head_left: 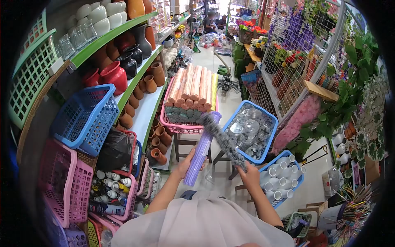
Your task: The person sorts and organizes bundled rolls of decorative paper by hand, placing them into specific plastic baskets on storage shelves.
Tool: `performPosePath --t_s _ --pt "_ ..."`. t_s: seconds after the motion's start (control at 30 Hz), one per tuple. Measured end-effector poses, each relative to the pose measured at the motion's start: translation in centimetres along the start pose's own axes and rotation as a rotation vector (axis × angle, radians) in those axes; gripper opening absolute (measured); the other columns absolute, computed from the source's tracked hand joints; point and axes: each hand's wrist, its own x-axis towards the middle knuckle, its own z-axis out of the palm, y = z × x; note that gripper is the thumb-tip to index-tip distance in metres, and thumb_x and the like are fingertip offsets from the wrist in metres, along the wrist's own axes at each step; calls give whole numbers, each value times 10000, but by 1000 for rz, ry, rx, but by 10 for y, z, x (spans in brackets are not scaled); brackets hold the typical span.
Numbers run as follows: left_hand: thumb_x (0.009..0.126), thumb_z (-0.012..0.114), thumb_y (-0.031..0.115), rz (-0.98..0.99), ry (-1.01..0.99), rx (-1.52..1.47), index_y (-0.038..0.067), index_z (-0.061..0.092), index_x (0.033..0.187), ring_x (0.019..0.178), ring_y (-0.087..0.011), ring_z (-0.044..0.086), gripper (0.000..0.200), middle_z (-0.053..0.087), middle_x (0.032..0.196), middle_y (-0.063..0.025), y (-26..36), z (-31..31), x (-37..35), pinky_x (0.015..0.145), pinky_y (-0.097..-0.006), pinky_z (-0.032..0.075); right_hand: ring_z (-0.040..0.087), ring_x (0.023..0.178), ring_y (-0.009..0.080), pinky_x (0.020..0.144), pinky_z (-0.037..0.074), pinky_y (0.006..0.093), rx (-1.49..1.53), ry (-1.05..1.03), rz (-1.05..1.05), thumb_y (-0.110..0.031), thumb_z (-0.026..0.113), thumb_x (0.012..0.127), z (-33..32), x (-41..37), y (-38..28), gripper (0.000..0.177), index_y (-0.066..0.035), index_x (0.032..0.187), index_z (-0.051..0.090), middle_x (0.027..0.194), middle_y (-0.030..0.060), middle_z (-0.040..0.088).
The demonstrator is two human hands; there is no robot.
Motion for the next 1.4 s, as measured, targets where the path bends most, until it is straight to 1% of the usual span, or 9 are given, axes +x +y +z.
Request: performPosePath --t_s 0.17,0.3,0.4,0.53,0.67,1.1,1.17,1.3,1.4 --pt "948 389 516 192 277 381 36 474 1201 767 -155 546 550 572 935 -70 7 32 -11 689 -272 491 621 706 348 602 480 400 -239 -299 -465 -327 692 766 -13 2 6 322 -69 949 629 766 158 643" --pt "969 371 472 -31 114 6 17 490 1161 736 -145 525 508 558 932 -56 7 14 -7 688 -294 491 627 734 300 596 494 379 46 34 71 -349 742 660 7 5 21 392 -111 949 628 834 102 633" --pt "971 360 480 -42 -22 -58 10 500 1172 766 -160 548 530 557 955 -62 4 2 0 704 -311 502 614 708 339 618 475 425 -153 -369 -536 -253 732 641 -9 0 7 307 -66 861 627 729 143 615" --pt "955 384 510 -57 140 46 13 478 1260 909 -202 604 590 590 1064 -81 2 8 -2 796 -342 521 632 732 306 612 489 394 107 -89 47 -304 742 664 -3 0 8 335 -120 930 655 794 128 641" --pt "937 428 513 117 96 117 25 469 1280 945 -190 591 598 600 1035 -86 -13 -3 -4 795 -325 511 629 728 331 634 493 401 31 -106 -388 -297 746 659 6 -8 24 353 -104 943 663 785 140 651" --pt "977 357 474 -30 24 -39 41 496 1209 780 -142 530 511 553 991 -67 2 5 -10 683 -282 481 619 755 333 626 486 407 -98 -137 -387 -295 764 630 13 -2 31 371 -73 900 638 830 146 645" --pt "983 353 414 -9 76 -56 44 496 1199 783 -163 536 452 559 967 -75 0 11 -12 660 -309 488 623 755 316 615 485 401 -40 -48 156 -300 785 570 16 1 20 401 -92 880 638 803 121 633" --pt "981 360 426 -17 49 95 45 522 1164 796 -165 583 453 579 907 -79 -9 -11 -2 670 -340 516 614 736 366 636 479 429 -233 -352 -464 -299 743 701 -1 -6 20 339 -27 869 631 822 169 649" --pt "971 353 505 -102 46 11 20 515 1216 798 -114 580 567 592 963 -48 -11 -15 3 713 -264 516 617 763 347 641 483 424 -91 -160 -107 -290 762 649 14 -3 32 405 -43 931 608 829 145 638"
